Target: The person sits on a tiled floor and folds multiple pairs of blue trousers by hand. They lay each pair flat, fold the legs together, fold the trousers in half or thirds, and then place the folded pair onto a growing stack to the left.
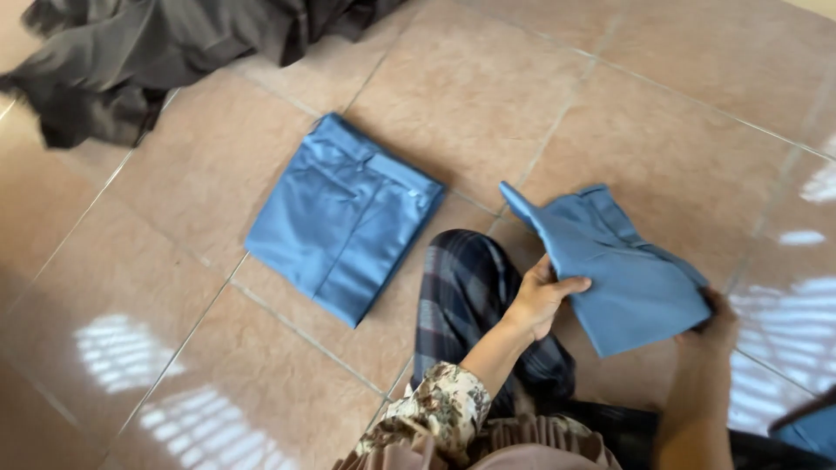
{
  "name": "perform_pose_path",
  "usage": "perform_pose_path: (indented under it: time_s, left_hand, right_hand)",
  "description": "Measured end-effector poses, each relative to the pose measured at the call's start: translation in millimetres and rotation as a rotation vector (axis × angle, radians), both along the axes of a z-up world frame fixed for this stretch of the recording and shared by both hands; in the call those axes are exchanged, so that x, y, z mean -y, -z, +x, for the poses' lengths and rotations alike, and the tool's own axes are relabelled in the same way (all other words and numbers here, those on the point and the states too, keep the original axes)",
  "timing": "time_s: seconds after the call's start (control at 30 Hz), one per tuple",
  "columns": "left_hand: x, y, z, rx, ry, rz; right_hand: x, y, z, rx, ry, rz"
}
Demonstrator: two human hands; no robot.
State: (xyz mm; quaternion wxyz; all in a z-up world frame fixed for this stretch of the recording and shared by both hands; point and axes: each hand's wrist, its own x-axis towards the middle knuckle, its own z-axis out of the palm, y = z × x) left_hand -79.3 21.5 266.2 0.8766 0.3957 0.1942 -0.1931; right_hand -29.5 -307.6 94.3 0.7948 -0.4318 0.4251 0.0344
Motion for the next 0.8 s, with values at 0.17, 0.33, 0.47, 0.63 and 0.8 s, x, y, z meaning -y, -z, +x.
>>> perform_pose_path:
  time_s: [0.17,0.33,0.47,0.63,0.8]
  left_hand:
    - [-64.8,12.8,21.5,0.165,-0.24,-0.155]
    - [-186.2,-35.9,2.3,0.256,-0.564,-0.016]
    - [-279.5,-46.7,-42.3,0.283,-0.877,0.131]
    - [-344.7,32.6,-98.3,0.038,-0.937,0.421]
    - [-346.6,156.7,-142.8,-0.312,-0.858,0.501]
  right_hand:
    - [-114.5,-160.0,50.1,0.205,0.051,-0.051]
    - [-247.9,-236.8,110.3,0.399,-0.202,0.022]
    - [-357.5,-245.3,133.8,0.605,-0.436,0.18]
    - [-468.9,-175.3,107.7,0.53,-0.607,0.015]
    - [-485.5,-54.1,83.6,0.258,-0.824,-0.401]
